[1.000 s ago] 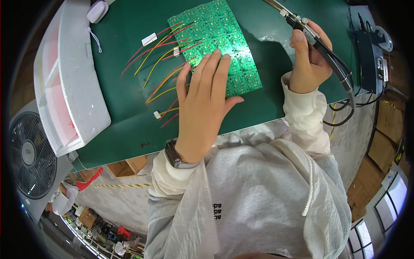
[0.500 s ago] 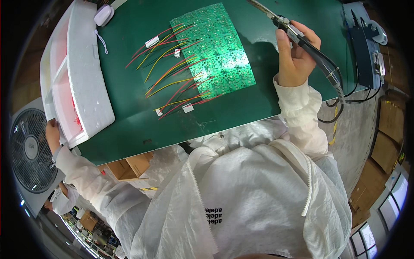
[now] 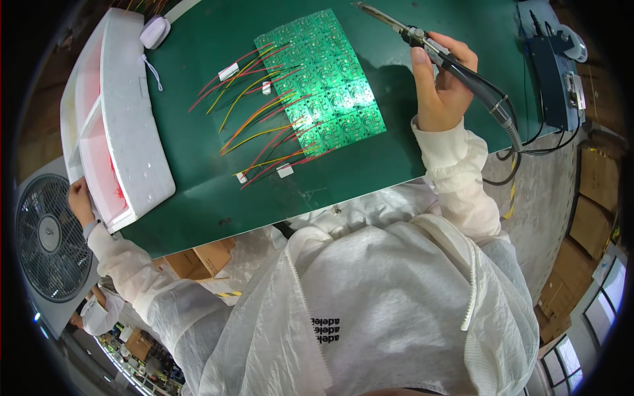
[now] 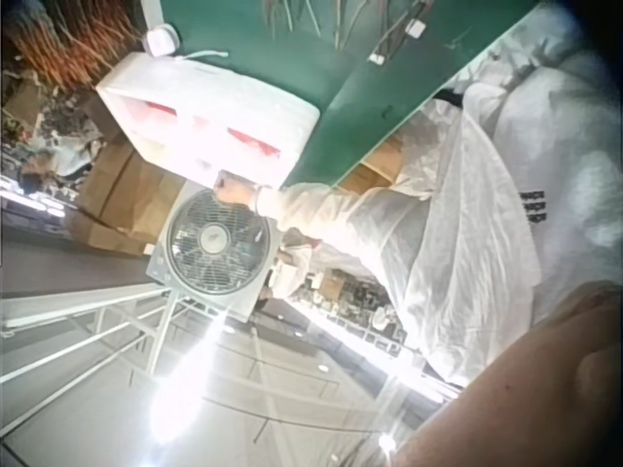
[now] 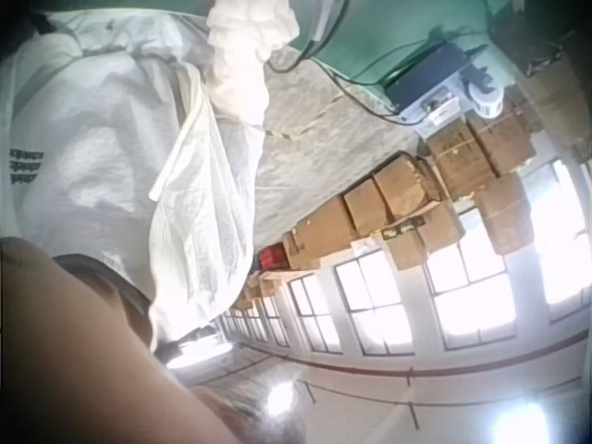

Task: The person solders wires to a circuit board using a soldering iron, retrieving additional wires from a tray by hand.

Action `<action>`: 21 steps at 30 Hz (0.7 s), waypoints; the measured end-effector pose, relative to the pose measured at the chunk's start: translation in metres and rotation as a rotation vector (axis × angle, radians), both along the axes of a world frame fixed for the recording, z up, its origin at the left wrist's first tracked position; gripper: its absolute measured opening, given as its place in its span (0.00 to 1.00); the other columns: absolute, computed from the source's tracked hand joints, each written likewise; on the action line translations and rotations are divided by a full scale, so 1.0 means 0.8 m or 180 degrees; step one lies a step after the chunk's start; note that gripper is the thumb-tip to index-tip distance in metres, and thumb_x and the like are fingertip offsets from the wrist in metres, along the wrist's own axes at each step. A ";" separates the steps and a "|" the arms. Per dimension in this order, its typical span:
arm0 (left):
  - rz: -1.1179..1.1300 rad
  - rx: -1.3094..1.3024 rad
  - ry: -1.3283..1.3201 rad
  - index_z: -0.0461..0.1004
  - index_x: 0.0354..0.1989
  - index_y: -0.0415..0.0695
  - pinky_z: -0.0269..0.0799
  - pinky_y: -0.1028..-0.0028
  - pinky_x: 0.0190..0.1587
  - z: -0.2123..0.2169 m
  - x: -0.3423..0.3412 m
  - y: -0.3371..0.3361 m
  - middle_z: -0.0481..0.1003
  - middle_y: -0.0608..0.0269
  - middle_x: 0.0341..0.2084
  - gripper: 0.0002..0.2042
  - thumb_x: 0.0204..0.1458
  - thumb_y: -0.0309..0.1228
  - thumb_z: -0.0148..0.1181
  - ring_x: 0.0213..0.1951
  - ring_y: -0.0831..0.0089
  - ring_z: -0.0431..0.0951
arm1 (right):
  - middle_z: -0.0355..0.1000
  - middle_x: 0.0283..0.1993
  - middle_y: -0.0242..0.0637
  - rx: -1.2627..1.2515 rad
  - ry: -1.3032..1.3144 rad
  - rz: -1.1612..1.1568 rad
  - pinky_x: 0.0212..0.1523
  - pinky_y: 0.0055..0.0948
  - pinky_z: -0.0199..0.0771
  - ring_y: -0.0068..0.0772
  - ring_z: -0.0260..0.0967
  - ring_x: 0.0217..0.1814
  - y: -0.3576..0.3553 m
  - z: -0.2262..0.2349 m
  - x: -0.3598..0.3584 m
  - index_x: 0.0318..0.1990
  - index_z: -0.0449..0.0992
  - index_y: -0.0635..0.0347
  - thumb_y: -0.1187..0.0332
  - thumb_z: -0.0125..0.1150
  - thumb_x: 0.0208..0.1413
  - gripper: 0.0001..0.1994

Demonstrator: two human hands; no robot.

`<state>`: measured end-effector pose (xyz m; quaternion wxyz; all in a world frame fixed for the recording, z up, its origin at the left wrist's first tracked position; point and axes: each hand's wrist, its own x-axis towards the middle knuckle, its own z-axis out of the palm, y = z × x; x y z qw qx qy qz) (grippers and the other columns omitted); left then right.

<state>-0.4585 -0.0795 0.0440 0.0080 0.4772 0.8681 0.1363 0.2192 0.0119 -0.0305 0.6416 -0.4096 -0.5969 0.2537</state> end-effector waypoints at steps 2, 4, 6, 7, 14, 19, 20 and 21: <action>-0.0146 0.0638 -0.0140 0.69 0.31 0.33 0.66 0.78 0.34 0.015 0.033 0.000 0.73 0.55 0.30 0.09 0.47 0.29 0.51 0.29 0.73 0.72 | 0.62 0.32 0.34 0.0002 0.0115 -0.0057 0.31 0.16 0.63 0.19 0.62 0.29 -0.001 0.001 -0.001 0.39 0.63 0.65 0.77 0.58 0.42 0.15; 0.0012 0.2111 -0.1346 0.65 0.36 0.32 0.66 0.80 0.38 0.035 0.094 0.004 0.72 0.55 0.33 0.12 0.48 0.28 0.52 0.32 0.74 0.71 | 0.62 0.32 0.35 0.0040 0.0086 0.0020 0.31 0.16 0.63 0.19 0.62 0.28 -0.003 0.002 0.000 0.39 0.63 0.65 0.78 0.58 0.42 0.15; -0.0156 0.2266 -0.1111 0.60 0.40 0.29 0.66 0.79 0.42 0.056 0.187 0.005 0.71 0.53 0.34 0.14 0.49 0.27 0.50 0.34 0.74 0.71 | 0.63 0.32 0.35 0.0043 0.0053 0.0067 0.30 0.16 0.63 0.19 0.62 0.28 -0.004 0.003 0.000 0.39 0.63 0.65 0.79 0.58 0.41 0.15; -0.0210 0.2425 -0.0961 0.63 0.38 0.30 0.66 0.79 0.41 0.059 0.242 0.006 0.72 0.54 0.34 0.12 0.49 0.28 0.49 0.35 0.74 0.71 | 0.63 0.32 0.35 0.0057 0.0099 0.0128 0.30 0.16 0.62 0.19 0.62 0.28 -0.006 0.003 0.000 0.38 0.63 0.65 0.80 0.57 0.41 0.15; -0.1702 0.1329 -0.1657 0.68 0.30 0.39 0.62 0.82 0.28 -0.033 0.557 0.019 0.69 0.64 0.24 0.03 0.46 0.21 0.50 0.25 0.80 0.67 | 0.63 0.34 0.37 -0.0307 0.0409 0.0637 0.39 0.19 0.63 0.23 0.63 0.36 -0.030 0.000 0.004 0.39 0.62 0.66 0.80 0.58 0.41 0.16; -0.2166 0.1275 -0.1110 0.68 0.30 0.40 0.62 0.78 0.29 -0.062 0.600 0.044 0.69 0.63 0.25 0.05 0.44 0.20 0.51 0.26 0.76 0.67 | 0.64 0.36 0.38 -0.0738 0.0358 0.0776 0.39 0.20 0.64 0.23 0.64 0.36 -0.036 -0.002 0.011 0.39 0.62 0.67 0.79 0.58 0.41 0.16; -0.2067 0.1177 -0.1184 0.68 0.30 0.40 0.62 0.78 0.29 -0.064 0.602 0.047 0.69 0.63 0.25 0.05 0.44 0.20 0.51 0.26 0.76 0.67 | 0.64 0.36 0.38 -0.0746 0.0356 0.0825 0.39 0.20 0.64 0.23 0.64 0.36 -0.036 -0.002 0.012 0.39 0.62 0.67 0.79 0.58 0.41 0.16; -0.2253 0.1425 -0.0904 0.69 0.30 0.41 0.62 0.76 0.27 -0.066 0.603 0.050 0.68 0.62 0.24 0.06 0.42 0.20 0.53 0.25 0.71 0.66 | 0.64 0.35 0.38 -0.0726 0.0375 0.0873 0.39 0.20 0.64 0.23 0.64 0.35 -0.035 -0.003 0.011 0.39 0.62 0.67 0.79 0.58 0.41 0.16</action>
